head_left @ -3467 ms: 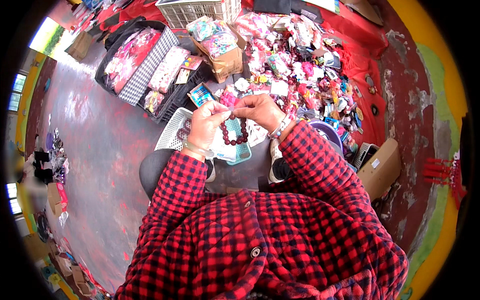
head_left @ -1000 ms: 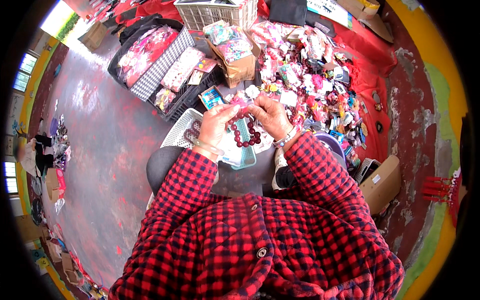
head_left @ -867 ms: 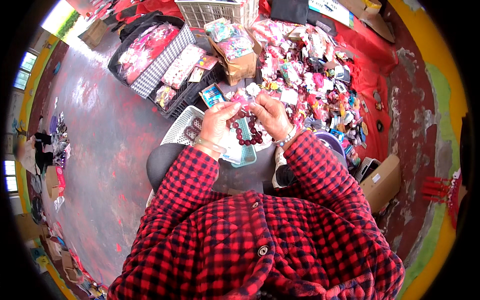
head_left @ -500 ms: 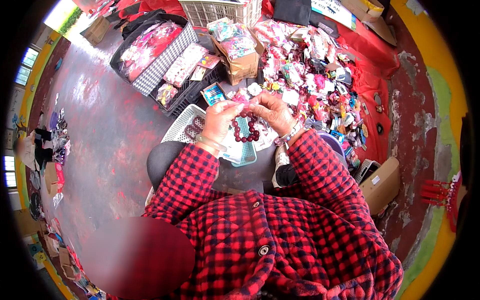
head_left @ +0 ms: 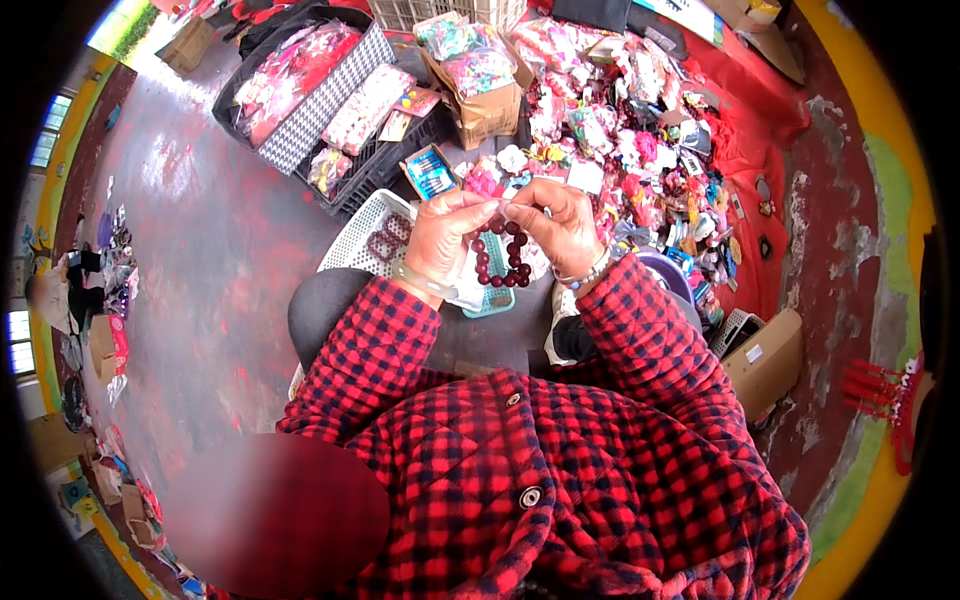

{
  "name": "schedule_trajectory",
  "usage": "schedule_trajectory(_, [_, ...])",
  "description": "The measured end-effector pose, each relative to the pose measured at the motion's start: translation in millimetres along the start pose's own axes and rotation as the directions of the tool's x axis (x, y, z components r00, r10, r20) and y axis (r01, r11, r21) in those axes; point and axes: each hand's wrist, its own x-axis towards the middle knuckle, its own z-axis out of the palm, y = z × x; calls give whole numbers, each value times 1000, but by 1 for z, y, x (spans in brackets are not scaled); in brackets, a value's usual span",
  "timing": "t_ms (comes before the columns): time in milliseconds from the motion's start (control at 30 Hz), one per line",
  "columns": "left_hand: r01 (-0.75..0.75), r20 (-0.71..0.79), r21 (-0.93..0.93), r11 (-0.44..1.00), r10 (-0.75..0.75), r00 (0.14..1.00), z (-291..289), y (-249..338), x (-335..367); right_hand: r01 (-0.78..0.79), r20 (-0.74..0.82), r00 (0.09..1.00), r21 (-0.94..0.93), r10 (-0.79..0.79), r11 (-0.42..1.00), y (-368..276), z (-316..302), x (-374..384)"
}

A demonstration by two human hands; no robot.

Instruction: The person takes beaded bracelets from a pile, inserts each one into a plastic bag, seals the bag by removing an adhesive strip, and places the packaged bracelet into a white basket.

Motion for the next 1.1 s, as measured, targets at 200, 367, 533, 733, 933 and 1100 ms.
schedule_trajectory(200, [49,68,-21,999,-48,997,-1,13,7,-208,-4,975,355,224,912,9,-3,7])
schedule_trajectory(367, [14,98,69,997,-21,995,-1,19,8,-224,-65,965,285,252,932,17,-13,8])
schedule_trajectory(533, [-33,54,157,987,25,998,2,20,0,-169,-85,973,377,216,911,14,-14,8])
schedule_trajectory(733, [-108,61,340,934,93,994,13,20,-22,-241,79,970,467,231,851,0,-7,-3])
schedule_trajectory(933, [-259,119,534,805,232,965,31,22,-54,-164,16,985,432,175,887,-20,-2,-33])
schedule_trajectory(1100, [-146,116,448,882,105,988,33,10,-62,-58,-151,984,209,91,976,-27,-11,-59])
